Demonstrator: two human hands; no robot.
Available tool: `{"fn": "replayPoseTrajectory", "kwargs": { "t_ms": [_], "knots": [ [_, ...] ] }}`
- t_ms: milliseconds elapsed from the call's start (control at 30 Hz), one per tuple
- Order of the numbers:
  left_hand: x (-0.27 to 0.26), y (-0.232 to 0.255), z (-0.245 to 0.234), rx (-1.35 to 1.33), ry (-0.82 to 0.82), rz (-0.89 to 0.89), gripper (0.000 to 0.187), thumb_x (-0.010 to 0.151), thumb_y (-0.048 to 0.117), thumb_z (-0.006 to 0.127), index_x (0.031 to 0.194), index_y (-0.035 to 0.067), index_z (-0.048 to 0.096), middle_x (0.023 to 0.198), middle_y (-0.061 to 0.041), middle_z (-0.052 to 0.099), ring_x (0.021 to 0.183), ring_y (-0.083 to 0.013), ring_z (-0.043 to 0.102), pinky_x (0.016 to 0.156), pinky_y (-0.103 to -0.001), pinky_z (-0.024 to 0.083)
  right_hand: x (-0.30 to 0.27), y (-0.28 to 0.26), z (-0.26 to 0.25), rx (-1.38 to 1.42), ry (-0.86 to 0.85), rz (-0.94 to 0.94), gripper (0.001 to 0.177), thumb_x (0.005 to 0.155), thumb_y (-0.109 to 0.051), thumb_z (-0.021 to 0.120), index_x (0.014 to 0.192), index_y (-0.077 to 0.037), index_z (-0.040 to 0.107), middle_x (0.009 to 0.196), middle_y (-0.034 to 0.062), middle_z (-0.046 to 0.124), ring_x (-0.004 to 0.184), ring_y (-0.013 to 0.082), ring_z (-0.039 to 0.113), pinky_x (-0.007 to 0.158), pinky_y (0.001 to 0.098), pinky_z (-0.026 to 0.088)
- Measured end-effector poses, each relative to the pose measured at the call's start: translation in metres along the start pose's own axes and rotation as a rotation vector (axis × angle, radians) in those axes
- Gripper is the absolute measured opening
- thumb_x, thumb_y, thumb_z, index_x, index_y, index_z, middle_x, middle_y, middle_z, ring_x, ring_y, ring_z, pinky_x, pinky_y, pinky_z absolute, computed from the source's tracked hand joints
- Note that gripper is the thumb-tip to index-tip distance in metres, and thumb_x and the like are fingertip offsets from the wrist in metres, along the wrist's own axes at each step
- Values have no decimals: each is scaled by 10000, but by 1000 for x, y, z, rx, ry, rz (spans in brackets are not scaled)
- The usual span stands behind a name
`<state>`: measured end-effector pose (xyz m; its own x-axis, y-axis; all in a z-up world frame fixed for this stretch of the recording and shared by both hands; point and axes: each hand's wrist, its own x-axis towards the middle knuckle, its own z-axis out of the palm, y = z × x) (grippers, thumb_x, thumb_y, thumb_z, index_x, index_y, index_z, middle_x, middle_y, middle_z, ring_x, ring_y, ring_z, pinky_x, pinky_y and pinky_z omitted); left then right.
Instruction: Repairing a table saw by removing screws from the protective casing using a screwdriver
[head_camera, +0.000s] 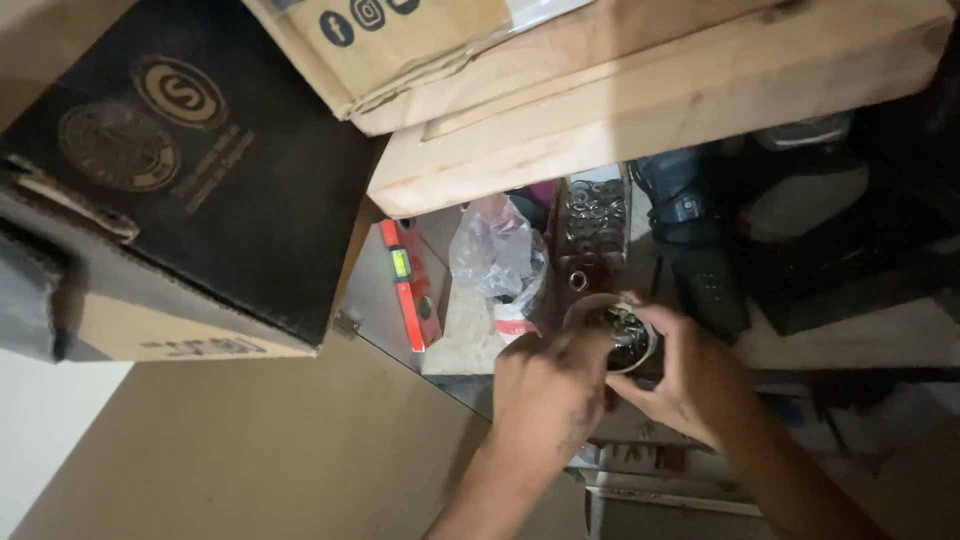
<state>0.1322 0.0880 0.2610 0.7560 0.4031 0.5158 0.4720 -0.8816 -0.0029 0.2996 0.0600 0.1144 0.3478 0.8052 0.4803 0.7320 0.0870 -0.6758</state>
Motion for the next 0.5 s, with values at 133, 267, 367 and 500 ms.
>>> {"fn": "replayPoseTrajectory", "kwargs": {
  "t_ms": [133, 267, 367, 500],
  "knots": [
    [-23, 9, -17, -291, 36, -251, 120, 991, 161, 541, 989, 143, 660, 823, -74, 708, 709, -329, 678, 630, -436, 470, 5, -33, -16, -132, 8, -57, 809, 670, -499, 830, 1364, -174, 570, 1232, 70, 719, 922, 347, 736, 723, 482, 569],
    [-32, 21, -32, -771, -115, -692, 169, 1012, 221, 651, 1058, 101, 760, 794, 31, 672, 714, -61, 556, 624, -259, 441, 7, -54, -43, -97, -163, 72, 794, 693, -482, 833, 1389, -253, 526, 1351, 21, 646, 1148, 280, 673, 810, 455, 578],
    [-43, 21, -39, -1036, -91, -743, 146, 1019, 180, 682, 928, 78, 734, 768, 30, 618, 705, -64, 494, 642, -250, 395, -8, -62, -51, 146, 128, -446, 759, 758, -371, 849, 1342, -25, 509, 1582, 180, 453, 1425, 359, 474, 1145, 445, 414],
    [-49, 32, -64, -989, -228, -934, 116, 1003, 152, 681, 970, 77, 764, 823, 12, 707, 750, -54, 569, 690, -235, 453, -31, -89, -57, 446, 143, -355, 461, 835, -128, 754, 1281, -45, 673, 1340, 136, 688, 1238, 239, 684, 1047, 347, 545]
  ]
}}
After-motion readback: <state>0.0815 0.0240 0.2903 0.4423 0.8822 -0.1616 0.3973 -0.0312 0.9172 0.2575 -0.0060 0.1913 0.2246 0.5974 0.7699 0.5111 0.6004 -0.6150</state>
